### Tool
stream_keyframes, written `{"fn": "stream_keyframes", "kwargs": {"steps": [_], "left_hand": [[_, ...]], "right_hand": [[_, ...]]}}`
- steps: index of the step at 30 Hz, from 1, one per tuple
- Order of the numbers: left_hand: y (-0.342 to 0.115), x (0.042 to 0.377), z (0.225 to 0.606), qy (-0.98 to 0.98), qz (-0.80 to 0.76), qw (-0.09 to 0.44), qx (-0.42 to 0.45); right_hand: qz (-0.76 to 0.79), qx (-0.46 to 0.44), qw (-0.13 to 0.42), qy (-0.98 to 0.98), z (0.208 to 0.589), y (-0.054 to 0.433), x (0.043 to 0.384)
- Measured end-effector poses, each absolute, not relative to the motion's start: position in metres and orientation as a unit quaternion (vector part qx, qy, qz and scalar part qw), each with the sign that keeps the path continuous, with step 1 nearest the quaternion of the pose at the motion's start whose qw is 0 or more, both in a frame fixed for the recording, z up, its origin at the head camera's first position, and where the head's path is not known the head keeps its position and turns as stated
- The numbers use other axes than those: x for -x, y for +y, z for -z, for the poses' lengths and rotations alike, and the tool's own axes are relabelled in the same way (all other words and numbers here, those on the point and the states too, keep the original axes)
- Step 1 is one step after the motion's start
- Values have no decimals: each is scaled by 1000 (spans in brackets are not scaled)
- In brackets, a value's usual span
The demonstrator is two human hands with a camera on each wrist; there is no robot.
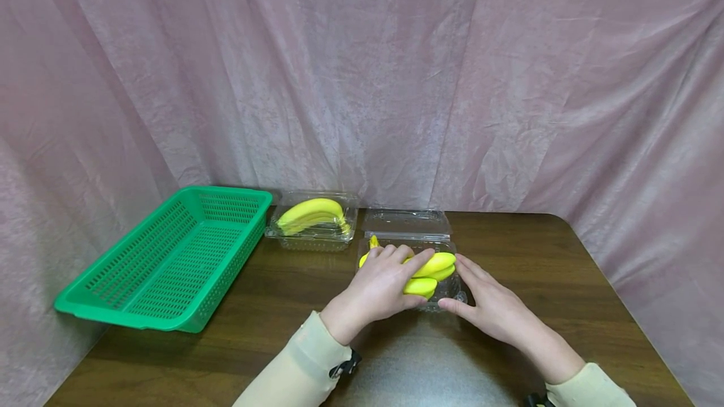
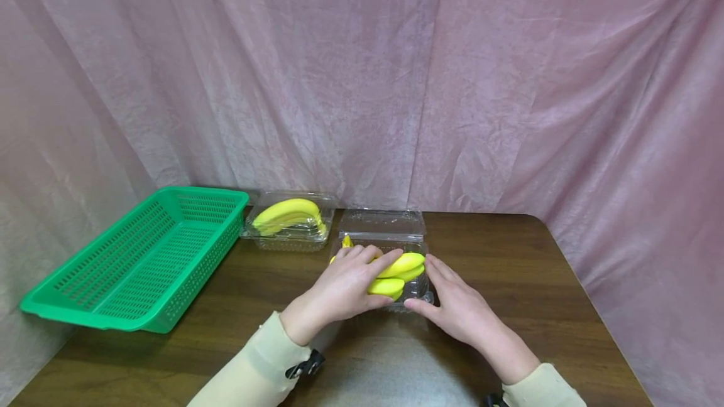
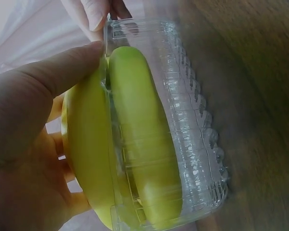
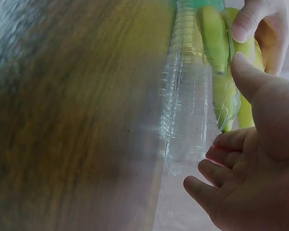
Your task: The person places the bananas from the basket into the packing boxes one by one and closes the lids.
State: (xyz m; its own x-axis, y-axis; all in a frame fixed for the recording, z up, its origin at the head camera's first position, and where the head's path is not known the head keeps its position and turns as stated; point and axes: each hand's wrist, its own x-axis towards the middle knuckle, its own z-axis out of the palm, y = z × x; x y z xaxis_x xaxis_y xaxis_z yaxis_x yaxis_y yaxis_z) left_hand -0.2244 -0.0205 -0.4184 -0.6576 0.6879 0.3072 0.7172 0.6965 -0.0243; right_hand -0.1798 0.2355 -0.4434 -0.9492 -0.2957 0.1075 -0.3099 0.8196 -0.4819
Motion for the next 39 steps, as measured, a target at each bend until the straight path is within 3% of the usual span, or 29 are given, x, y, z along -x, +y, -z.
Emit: {"fn": "stream_keyframes", "kwargs": {"steps": [23,39], "left_hand": [[-21,227,425,-914,41,98,391],[-16,226,427,-925,10,86,370]], "right_hand": [[-252,-163,24,-954,441,233,181],[-277,-152,1,-949,439,236,180]]}}
